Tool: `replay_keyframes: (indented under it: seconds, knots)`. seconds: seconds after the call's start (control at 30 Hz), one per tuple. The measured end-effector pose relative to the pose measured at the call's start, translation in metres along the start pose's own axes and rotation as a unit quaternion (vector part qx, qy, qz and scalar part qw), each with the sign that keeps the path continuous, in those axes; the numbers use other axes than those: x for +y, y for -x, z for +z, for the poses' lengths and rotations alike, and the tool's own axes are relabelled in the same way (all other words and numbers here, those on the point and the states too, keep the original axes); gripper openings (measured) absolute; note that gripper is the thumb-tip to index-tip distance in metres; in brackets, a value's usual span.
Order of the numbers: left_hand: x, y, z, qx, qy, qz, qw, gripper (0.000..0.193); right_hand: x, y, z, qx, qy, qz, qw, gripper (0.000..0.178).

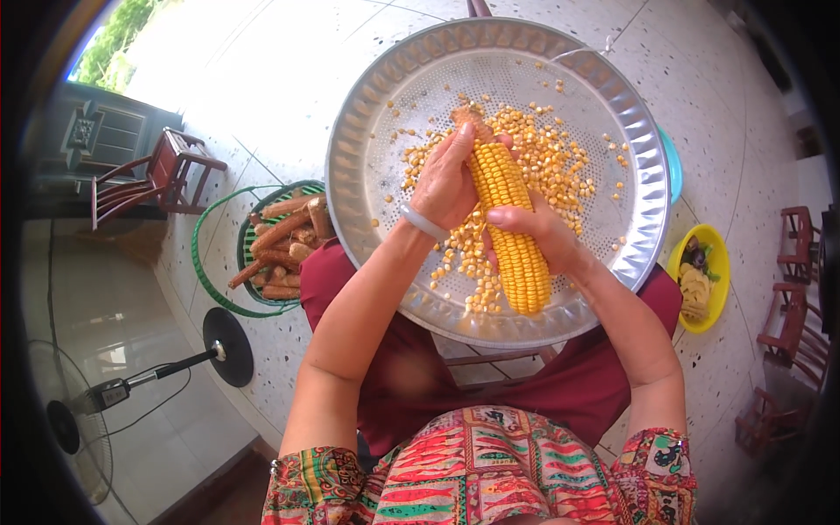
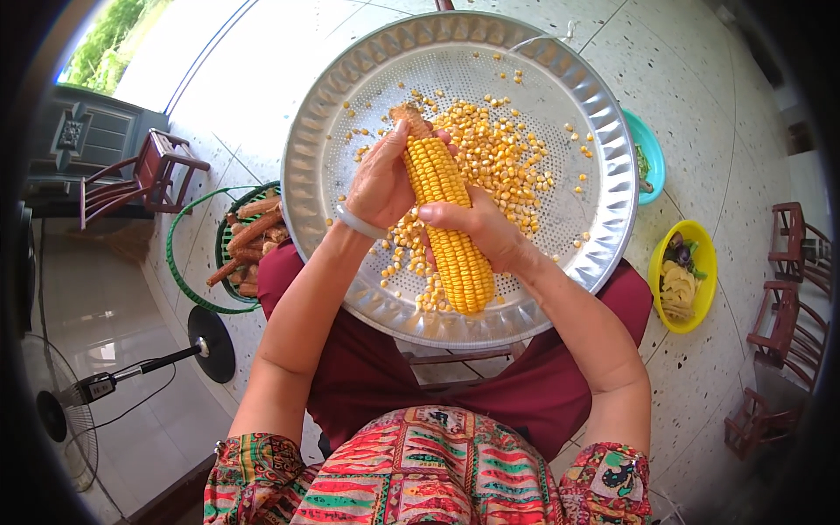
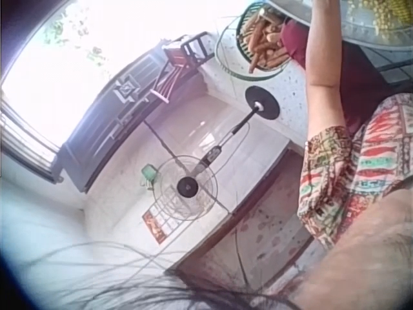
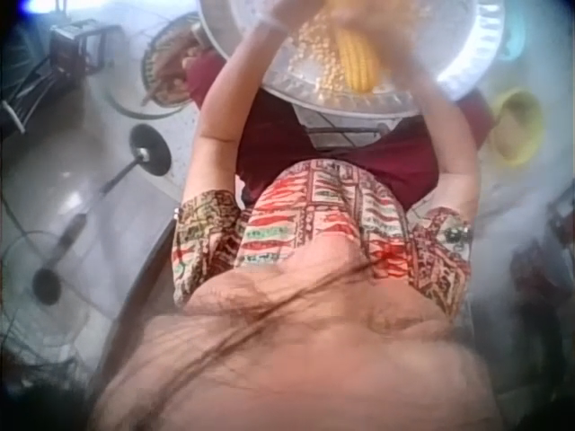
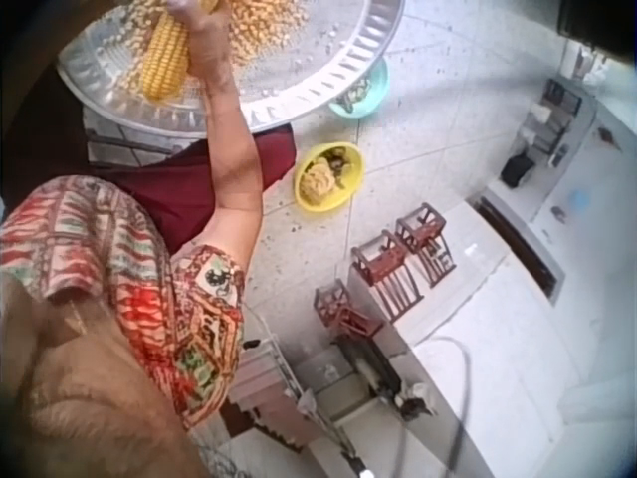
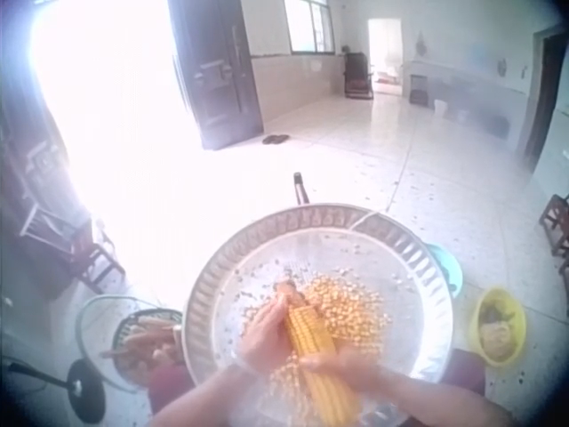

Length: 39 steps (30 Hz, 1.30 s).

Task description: The person strips corn kernels from corn cobs into a metal tray by hand.

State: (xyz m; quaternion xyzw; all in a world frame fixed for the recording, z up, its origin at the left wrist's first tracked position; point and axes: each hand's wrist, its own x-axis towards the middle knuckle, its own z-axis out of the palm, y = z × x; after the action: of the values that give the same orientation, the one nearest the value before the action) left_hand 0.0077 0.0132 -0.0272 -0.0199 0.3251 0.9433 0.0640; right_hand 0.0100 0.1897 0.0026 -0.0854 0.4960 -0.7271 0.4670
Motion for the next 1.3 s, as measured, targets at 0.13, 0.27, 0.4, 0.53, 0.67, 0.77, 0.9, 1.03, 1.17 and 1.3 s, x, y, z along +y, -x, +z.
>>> replay_keyframes:
  seconds: [0.13,0.27,0.4,0.53,0.67,0.77,0.9,1.03,1.17,1.3]
  knots:
    - [-0.001,-0.001,0.002,0.016,0.002,0.001,1.0,0.039,0.002,-0.002,0.002,0.01,0.041,-0.016,0.999,0.045]
    - [-0.004,-0.004,0.003,0.084,-0.054,0.0,0.995,0.042,0.004,-0.003,0.003,0.013,0.064,-0.024,0.998,0.045]
    - [-0.003,-0.004,0.003,0.08,-0.029,-0.023,0.996,0.036,0.004,-0.001,0.002,0.006,0.053,-0.009,0.999,0.045]
    - [0.004,0.006,0.018,0.003,0.054,-0.025,0.998,0.038,-0.001,0.007,-0.002,-0.014,-0.104,0.038,0.994,0.04]
    - [0.006,0.007,0.014,-0.016,-0.052,0.006,0.999,0.037,-0.004,0.008,-0.003,-0.026,-0.093,0.033,0.995,0.04]
    - [0.004,0.007,0.007,-0.002,-0.031,0.003,1.0,0.029,0.002,0.005,0.001,-0.009,-0.033,0.018,0.999,0.037]
    - [-0.001,0.001,0.005,0.032,-0.058,0.008,0.998,0.031,0.006,0.0,0.002,-0.007,-0.026,0.008,1.0,0.037]
    - [-0.006,-0.003,0.009,0.088,-0.103,0.003,0.991,0.042,0.006,-0.002,0.003,0.006,0.019,-0.01,1.0,0.042]
    - [-0.002,-0.005,0.0,0.075,-0.036,-0.049,0.995,0.059,0.007,-0.003,0.002,-0.004,0.018,-0.005,1.0,0.046]
    - [0.008,0.0,0.005,-0.017,0.05,-0.051,0.997,0.061,0.001,0.002,0.001,-0.001,-0.009,0.007,1.0,0.045]
